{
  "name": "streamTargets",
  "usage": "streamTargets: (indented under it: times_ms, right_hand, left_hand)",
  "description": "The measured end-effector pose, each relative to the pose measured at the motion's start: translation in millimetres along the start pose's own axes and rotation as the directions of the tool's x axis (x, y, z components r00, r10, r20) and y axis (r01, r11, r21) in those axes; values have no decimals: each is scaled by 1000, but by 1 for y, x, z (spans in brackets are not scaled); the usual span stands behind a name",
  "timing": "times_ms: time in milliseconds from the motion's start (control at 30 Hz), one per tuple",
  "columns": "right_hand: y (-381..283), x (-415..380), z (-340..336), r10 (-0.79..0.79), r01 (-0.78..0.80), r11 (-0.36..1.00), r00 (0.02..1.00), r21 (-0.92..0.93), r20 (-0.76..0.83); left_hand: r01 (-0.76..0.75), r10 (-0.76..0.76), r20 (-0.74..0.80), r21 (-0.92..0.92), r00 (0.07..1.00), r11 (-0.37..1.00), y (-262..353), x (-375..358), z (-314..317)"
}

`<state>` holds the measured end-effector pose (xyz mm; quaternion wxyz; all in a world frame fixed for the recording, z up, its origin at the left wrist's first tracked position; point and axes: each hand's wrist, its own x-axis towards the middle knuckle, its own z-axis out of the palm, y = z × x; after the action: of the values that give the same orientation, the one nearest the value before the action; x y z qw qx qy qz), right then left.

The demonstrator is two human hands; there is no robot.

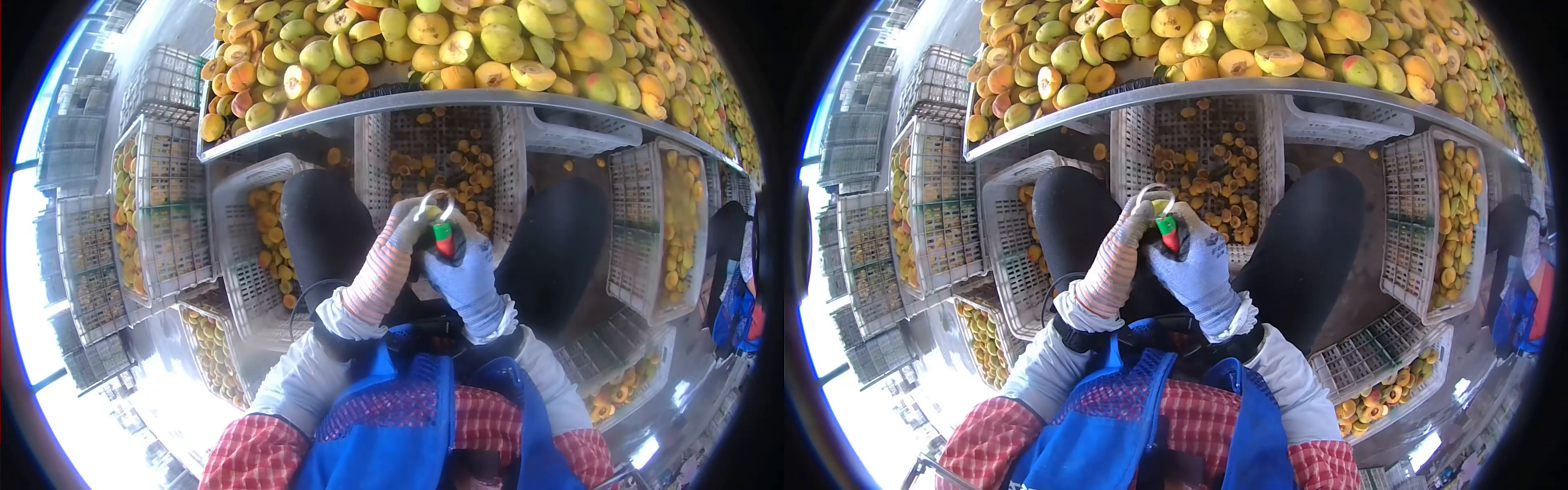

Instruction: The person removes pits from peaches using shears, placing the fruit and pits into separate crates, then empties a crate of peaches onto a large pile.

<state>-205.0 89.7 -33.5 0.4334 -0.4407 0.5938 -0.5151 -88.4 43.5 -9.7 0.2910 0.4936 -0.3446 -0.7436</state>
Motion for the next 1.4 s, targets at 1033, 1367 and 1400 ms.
streamTargets:
  times_ms: [1033,1367,1400]
  right_hand:
    - [54,25,-15,550,-557,469,791,686,267]
    - [-3,31,-7,334,-428,484,896,763,291]
    - [-11,31,-8,280,-418,470,906,777,318]
  left_hand:
    - [306,168,-260,869,951,-390,178,183,-61]
    - [-167,227,-134,354,965,920,109,75,-33]
    - [-114,150,-124,259,981,959,99,67,-23]
